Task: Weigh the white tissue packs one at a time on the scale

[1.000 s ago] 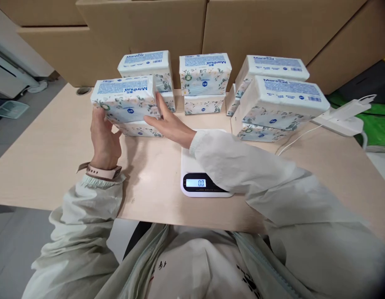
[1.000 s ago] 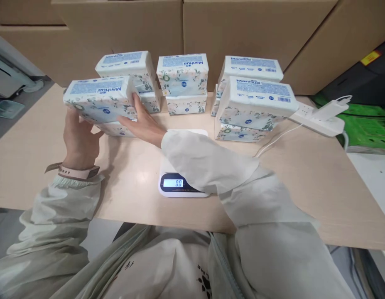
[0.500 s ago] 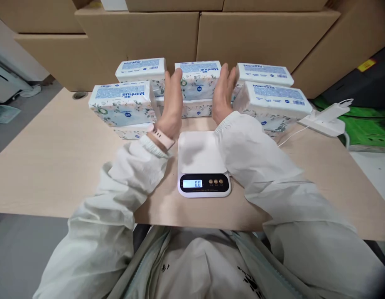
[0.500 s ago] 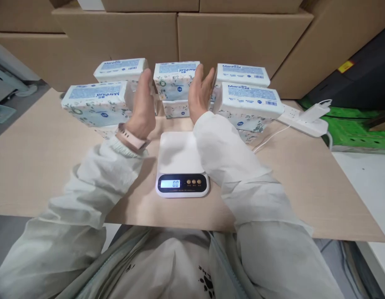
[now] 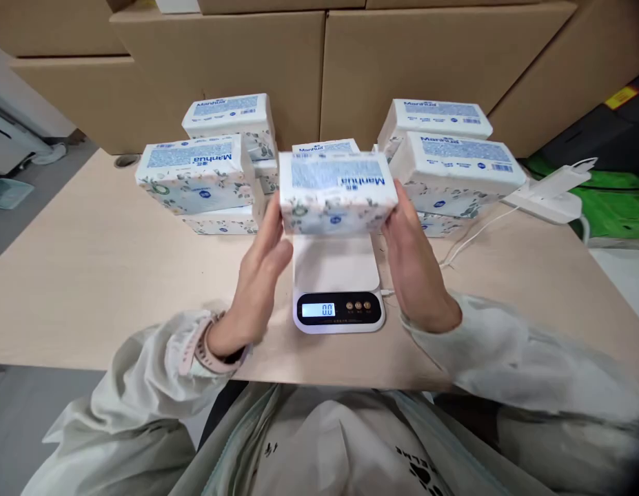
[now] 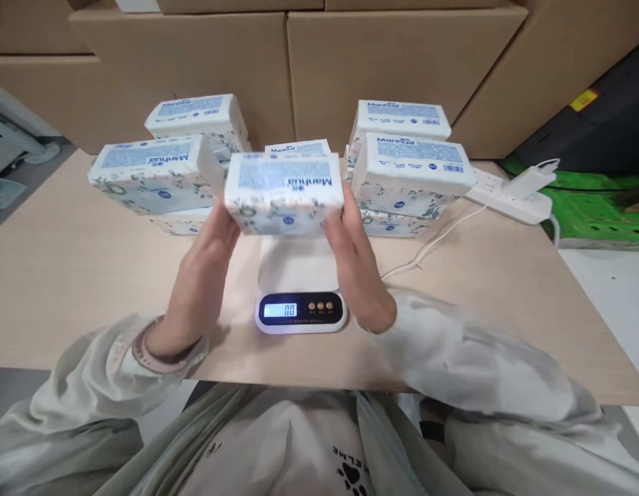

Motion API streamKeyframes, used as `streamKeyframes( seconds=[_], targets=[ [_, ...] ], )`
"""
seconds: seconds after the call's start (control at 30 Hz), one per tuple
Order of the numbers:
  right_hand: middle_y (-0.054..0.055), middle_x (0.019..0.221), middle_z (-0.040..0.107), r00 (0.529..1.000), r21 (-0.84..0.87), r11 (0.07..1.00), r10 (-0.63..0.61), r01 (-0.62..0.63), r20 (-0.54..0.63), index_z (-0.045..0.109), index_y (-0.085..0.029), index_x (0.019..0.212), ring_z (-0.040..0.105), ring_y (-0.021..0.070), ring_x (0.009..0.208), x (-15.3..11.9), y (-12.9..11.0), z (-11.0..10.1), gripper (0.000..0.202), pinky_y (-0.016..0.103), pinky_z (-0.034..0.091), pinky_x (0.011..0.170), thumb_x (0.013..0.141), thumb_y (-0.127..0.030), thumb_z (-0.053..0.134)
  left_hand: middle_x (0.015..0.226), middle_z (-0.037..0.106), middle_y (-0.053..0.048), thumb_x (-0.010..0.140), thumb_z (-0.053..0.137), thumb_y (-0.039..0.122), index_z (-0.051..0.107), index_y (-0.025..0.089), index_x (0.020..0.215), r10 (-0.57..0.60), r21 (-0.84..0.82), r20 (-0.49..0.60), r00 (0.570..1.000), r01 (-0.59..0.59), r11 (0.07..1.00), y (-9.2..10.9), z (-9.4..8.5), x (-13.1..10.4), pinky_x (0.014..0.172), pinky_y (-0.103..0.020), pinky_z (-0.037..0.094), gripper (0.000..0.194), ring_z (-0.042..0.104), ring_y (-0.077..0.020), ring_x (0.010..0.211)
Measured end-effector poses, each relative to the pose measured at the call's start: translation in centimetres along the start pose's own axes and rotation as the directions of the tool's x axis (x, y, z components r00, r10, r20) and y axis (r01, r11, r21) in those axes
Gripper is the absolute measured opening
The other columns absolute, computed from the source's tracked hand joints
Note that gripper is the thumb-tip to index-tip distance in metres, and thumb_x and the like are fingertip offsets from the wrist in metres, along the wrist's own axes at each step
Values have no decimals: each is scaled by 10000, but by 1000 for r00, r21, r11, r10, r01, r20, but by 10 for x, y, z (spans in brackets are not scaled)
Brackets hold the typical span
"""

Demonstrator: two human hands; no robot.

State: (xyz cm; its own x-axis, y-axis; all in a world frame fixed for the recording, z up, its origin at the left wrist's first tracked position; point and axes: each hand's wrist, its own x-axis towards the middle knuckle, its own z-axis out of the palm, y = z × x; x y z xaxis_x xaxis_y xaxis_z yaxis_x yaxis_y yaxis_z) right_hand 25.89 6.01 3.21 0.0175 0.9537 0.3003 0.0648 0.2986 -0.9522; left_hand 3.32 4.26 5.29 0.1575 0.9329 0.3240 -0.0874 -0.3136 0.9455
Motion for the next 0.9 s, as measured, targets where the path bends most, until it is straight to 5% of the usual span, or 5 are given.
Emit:
streamKeyframes(
  seconds=[0.1,0.27,0.57,0.9],
  targets=[
    [-105,1840,373,994,68,992,103,-105,29,426,-453,1700,235,242,1770,-36,9,-10,677,560,224,1468,1076,-687,547,1843,337,55,1101,618,522,505,411,1694,-70,0,37,997,70,998,-10,2,-33,1471,-512,214,614,229,-308,1759],
    [-79,1838,388,990,71,988,138,-138,7,434,-432,1708,276,249,1758,-63,24,-15,639,571,188,1474,1102,-593,557,1825,382,38,1124,589,429,462,418,1717,-29,50,59,998,26,998,-36,-10,-49,1453,-485,277,606,320,-278,1729],
    [-29,1672,634,976,28,999,-23,30,-219,643,-444,1555,495,281,1651,-62,32,-25,495,591,354,1420,1092,-573,523,1776,474,13,1102,581,533,596,398,1626,-111,-35,-122,986,108,994,-56,-22,-47,1443,-540,282,541,360,-312,1710],
    [-39,1677,629,991,45,999,3,3,-131,629,-423,1579,498,300,1649,-69,36,-29,501,604,381,1407,1115,-549,486,1765,487,40,1114,525,559,589,415,1633,-105,-37,-72,992,103,994,-51,-22,-48,1436,-484,327,542,392,-296,1696]
  ],
)
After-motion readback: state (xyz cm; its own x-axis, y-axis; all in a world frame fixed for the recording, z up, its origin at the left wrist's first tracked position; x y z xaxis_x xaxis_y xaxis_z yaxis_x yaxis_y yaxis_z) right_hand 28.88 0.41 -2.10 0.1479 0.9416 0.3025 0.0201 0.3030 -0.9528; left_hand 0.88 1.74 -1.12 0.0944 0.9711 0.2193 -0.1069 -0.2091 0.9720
